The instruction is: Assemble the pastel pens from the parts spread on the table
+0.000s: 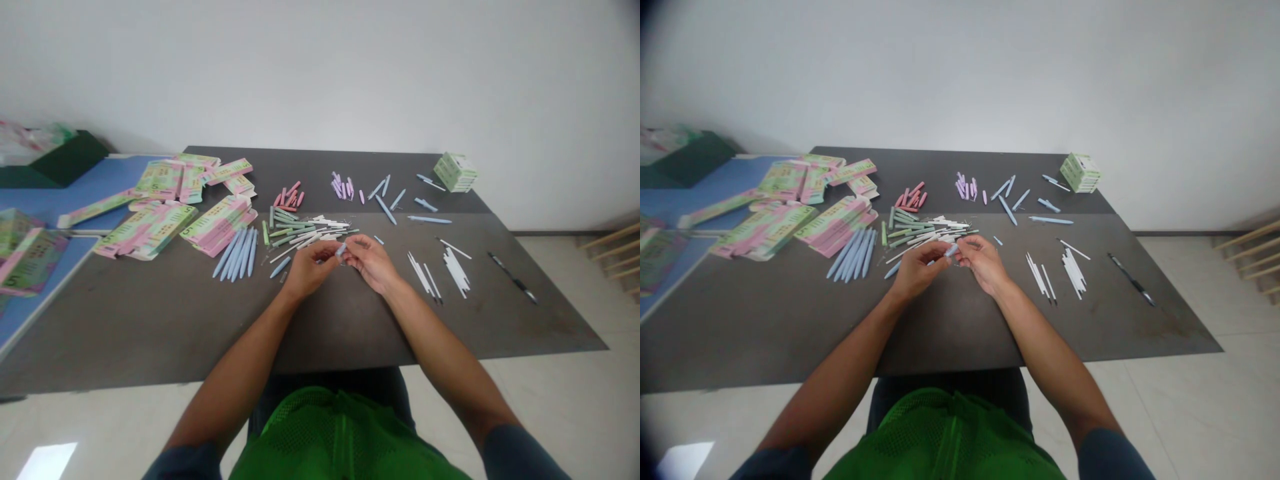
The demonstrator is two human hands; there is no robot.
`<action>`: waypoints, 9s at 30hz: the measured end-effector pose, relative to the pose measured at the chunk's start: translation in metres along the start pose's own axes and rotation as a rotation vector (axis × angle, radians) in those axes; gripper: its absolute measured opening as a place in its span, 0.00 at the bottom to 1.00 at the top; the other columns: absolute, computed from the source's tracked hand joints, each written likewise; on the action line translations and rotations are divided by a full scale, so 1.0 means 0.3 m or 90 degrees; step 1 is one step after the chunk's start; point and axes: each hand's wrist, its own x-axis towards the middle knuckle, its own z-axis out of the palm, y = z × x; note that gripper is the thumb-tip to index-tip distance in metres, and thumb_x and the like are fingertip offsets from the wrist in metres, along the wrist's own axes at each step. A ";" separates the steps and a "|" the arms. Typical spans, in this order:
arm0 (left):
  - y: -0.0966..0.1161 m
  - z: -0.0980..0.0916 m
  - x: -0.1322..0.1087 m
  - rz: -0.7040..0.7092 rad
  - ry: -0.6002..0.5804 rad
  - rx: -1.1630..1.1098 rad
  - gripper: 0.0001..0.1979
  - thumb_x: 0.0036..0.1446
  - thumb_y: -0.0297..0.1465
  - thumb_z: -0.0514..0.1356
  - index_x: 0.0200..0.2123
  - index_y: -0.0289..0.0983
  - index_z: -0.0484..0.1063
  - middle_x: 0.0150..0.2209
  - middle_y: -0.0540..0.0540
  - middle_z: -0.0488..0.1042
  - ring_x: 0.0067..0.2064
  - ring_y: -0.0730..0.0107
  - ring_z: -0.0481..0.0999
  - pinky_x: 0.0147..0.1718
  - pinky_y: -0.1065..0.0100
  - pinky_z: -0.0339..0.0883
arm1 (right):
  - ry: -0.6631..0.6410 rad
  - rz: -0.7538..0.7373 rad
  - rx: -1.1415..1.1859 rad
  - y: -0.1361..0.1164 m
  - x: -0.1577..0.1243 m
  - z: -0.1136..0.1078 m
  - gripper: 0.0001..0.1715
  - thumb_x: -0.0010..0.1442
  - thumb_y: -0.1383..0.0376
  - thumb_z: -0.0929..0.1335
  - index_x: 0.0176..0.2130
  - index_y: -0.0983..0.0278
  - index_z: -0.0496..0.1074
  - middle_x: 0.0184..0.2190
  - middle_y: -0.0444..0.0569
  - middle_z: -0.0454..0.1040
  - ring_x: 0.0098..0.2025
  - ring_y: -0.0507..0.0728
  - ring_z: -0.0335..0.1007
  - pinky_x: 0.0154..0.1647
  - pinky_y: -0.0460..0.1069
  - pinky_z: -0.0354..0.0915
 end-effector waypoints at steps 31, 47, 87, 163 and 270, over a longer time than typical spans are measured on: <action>0.019 -0.034 0.032 -0.037 0.268 -0.072 0.13 0.57 0.38 0.64 0.40 0.36 0.77 0.31 0.49 0.76 0.27 0.76 0.72 0.30 0.71 0.69 | -0.150 0.083 0.041 0.027 -0.012 -0.003 0.15 0.46 0.67 0.79 0.37 0.63 0.81 0.37 0.49 0.80 0.37 0.53 0.74 0.41 0.48 0.73; -0.019 -0.004 -0.006 -0.074 -0.036 0.429 0.14 0.50 0.26 0.64 0.42 0.40 0.79 0.24 0.50 0.76 0.25 0.67 0.73 0.30 0.67 0.64 | 0.029 -0.085 -0.138 0.046 0.018 -0.025 0.23 0.52 0.48 0.75 0.37 0.62 0.71 0.27 0.44 0.76 0.25 0.50 0.68 0.23 0.45 0.61; -0.003 -0.061 0.030 -0.149 0.065 -0.034 0.15 0.45 0.34 0.71 0.37 0.34 0.78 0.35 0.47 0.79 0.36 0.68 0.77 0.39 0.68 0.67 | 0.013 -0.375 -0.614 -0.020 -0.029 -0.029 0.16 0.72 0.56 0.59 0.37 0.60 0.68 0.27 0.44 0.73 0.29 0.54 0.68 0.35 0.48 0.62; 0.051 -0.047 0.012 0.064 -0.028 0.042 0.12 0.57 0.42 0.67 0.38 0.41 0.81 0.42 0.43 0.78 0.46 0.61 0.74 0.52 0.60 0.64 | -0.128 -0.484 -0.421 -0.032 -0.104 0.014 0.13 0.65 0.60 0.70 0.49 0.55 0.74 0.41 0.50 0.77 0.47 0.59 0.71 0.51 0.58 0.71; -0.014 -0.048 0.031 -0.037 0.059 0.295 0.09 0.54 0.25 0.58 0.34 0.37 0.79 0.35 0.45 0.79 0.36 0.64 0.75 0.39 0.62 0.68 | -0.145 -0.095 -0.981 -0.097 -0.032 -0.159 0.04 0.55 0.63 0.73 0.33 0.61 0.77 0.34 0.49 0.79 0.35 0.56 0.72 0.35 0.47 0.61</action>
